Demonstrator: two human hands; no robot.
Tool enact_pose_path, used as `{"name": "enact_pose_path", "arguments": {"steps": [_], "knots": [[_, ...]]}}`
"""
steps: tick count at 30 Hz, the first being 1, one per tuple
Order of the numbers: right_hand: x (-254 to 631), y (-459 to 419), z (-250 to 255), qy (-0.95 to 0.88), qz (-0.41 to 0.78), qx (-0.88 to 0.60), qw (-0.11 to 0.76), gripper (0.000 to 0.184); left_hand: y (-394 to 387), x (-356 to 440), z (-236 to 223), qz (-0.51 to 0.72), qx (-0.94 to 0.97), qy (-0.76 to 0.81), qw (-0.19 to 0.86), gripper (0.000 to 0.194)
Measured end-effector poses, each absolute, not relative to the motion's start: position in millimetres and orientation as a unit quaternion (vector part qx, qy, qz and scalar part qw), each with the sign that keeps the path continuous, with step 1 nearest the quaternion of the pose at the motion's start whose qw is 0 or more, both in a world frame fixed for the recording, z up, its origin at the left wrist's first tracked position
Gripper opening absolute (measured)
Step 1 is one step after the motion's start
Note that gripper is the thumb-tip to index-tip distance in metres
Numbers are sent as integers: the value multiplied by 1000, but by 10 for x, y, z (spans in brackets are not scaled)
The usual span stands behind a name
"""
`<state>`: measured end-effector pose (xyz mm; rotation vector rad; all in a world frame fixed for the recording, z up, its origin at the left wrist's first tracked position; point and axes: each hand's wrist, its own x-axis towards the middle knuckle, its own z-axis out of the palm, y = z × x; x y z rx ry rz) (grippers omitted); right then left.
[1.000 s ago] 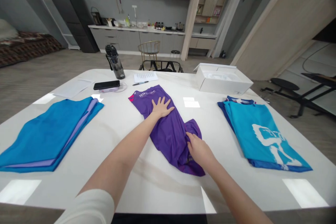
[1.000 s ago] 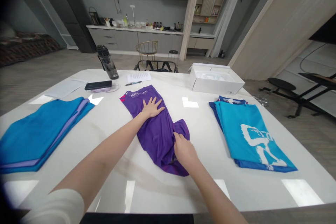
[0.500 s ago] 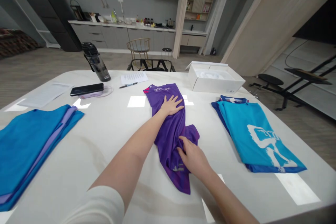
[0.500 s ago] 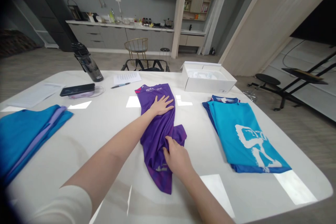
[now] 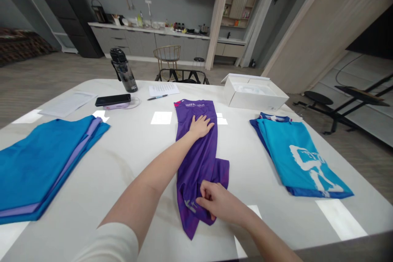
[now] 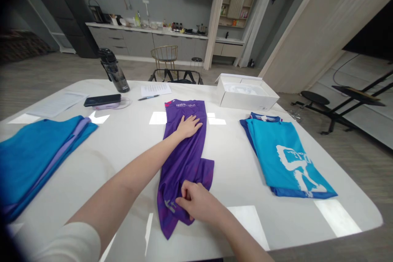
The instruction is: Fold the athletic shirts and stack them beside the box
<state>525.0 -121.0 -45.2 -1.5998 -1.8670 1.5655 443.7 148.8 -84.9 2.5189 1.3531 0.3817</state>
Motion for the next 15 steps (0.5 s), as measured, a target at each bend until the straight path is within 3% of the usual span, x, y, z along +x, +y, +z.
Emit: {"name": "enact_pose_path", "arguments": {"steps": [5, 9, 12, 15], "knots": [[5330, -918, -139, -652, 601, -453, 84, 27, 1029, 4532, -824, 193, 863, 459, 88, 59], [5596, -496, 33, -660, 598, -447, 81, 38, 848, 4642, -764, 193, 847, 484, 101, 30], [5826, -160, -10, -643, 548, -509, 166, 40, 910, 4590, -655, 270, 798, 501, 199, 19], [5996, 190, -196, -603, 466, -593, 258, 36, 1035, 4334, -533, 437, 671, 494, 340, 14]]}}
